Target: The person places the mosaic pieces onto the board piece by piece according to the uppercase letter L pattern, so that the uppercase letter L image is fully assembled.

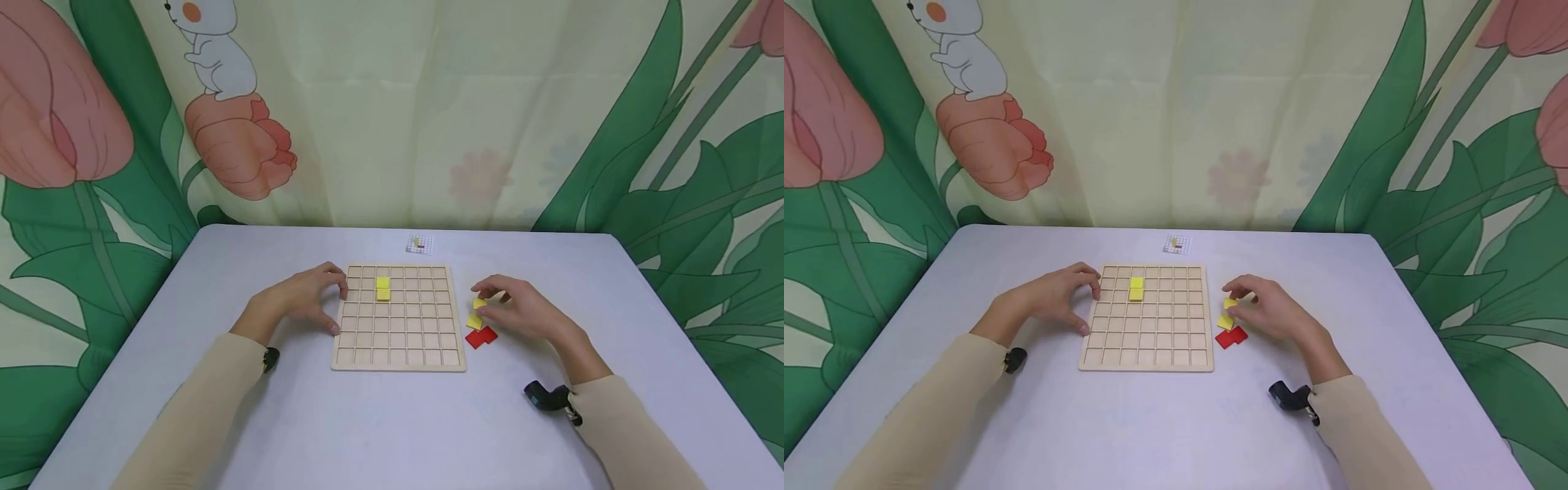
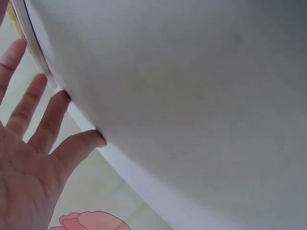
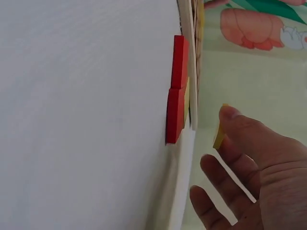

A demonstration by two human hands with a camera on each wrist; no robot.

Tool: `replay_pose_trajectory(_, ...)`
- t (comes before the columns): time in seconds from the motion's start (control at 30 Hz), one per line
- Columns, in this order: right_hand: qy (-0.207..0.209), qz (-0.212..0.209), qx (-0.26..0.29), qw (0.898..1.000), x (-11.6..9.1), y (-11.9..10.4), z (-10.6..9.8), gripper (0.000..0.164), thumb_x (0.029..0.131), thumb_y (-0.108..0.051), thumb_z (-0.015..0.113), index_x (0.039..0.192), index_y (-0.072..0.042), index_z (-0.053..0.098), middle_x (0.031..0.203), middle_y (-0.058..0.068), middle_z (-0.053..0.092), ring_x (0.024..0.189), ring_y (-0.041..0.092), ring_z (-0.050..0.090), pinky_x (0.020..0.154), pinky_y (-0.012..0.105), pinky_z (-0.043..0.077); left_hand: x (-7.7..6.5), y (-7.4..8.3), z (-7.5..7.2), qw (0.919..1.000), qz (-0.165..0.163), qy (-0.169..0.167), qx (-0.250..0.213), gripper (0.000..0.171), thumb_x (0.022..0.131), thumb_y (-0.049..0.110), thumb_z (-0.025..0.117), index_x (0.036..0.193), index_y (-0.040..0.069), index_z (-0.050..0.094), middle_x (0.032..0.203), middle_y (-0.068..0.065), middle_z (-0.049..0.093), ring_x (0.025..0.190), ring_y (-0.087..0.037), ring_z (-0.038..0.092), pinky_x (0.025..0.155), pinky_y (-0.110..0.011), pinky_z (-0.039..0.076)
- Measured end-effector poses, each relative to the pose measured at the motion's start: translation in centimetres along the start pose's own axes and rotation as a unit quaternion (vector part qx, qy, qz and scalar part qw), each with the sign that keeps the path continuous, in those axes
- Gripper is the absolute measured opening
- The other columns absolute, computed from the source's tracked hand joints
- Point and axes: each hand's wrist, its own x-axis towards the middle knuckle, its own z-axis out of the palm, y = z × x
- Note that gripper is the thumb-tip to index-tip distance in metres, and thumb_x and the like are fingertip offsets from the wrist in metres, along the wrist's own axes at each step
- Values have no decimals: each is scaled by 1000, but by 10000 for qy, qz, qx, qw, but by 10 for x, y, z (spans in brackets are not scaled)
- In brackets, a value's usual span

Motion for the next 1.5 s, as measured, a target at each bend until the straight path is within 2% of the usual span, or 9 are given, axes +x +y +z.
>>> replay_pose_trajectory(0.23,210,-367,124,9990,13,-17,5,38,91,-16,80,126,-10,67,114,1,71,109,27,65,90,48,54,1,-4,1,9999,67,25,-74,58,66,46,97,109,27,62,154,0,47,144,-29,44,118,-50,36)
replay_pose_trajectory(0.37,196,-503,247,9982,23,-28,9,38,91,-16,80,126,-10,67,114,1,70,110,29,65,91,49,54,-2,-6,1,9996,119,-4,-240,55,70,42,95,113,27,64,157,-4,46,147,-32,40,120,-52,33)
replay_pose_trajectory(0.6,129,-696,374,9968,37,-42,17,39,91,-16,80,127,-10,67,114,-1,71,110,25,65,91,46,53,-6,-8,1,9998,16,-37,-208,59,71,45,94,121,30,66,158,-1,44,148,-31,38,121,-52,32)
replay_pose_trajectory(0.73,128,-730,460,9962,43,-46,21,39,90,-15,81,126,-10,67,114,-1,71,110,24,65,91,45,53,-6,-7,0,9998,34,-27,-211,59,72,45,93,122,29,66,158,-2,44,148,-32,38,121,-54,32)
replay_pose_trajectory(1.0,91,-962,596,9935,58,-59,31,40,90,-16,81,126,-7,67,116,3,71,110,29,65,90,46,54,-5,-5,0,9998,24,-1,-209,59,72,46,93,121,27,65,156,-3,46,147,-32,40,121,-53,32)
replay_pose_trajectory(1.2,-31,-1010,769,9919,69,-70,38,38,91,-17,81,125,-6,67,118,2,71,112,30,65,90,47,54,-3,-4,1,9998,-20,25,-181,59,71,44,94,118,26,63,152,-2,49,145,-30,42,121,-51,33)
replay_pose_trajectory(1.37,-126,-1212,877,9887,80,-78,45,36,91,-15,80,124,-6,67,116,4,72,111,32,65,89,48,54,-2,-5,0,9999,73,46,-98,59,71,44,94,115,24,62,151,-2,49,143,-29,44,120,-50,35)
replay_pose_trajectory(1.5,-223,-1214,937,9879,86,-84,52,36,90,-14,80,123,-5,68,114,4,72,109,29,65,87,47,54,-2,-6,1,9999,88,45,-106,58,70,44,95,114,24,62,151,-3,49,143,-29,44,120,-50,35)
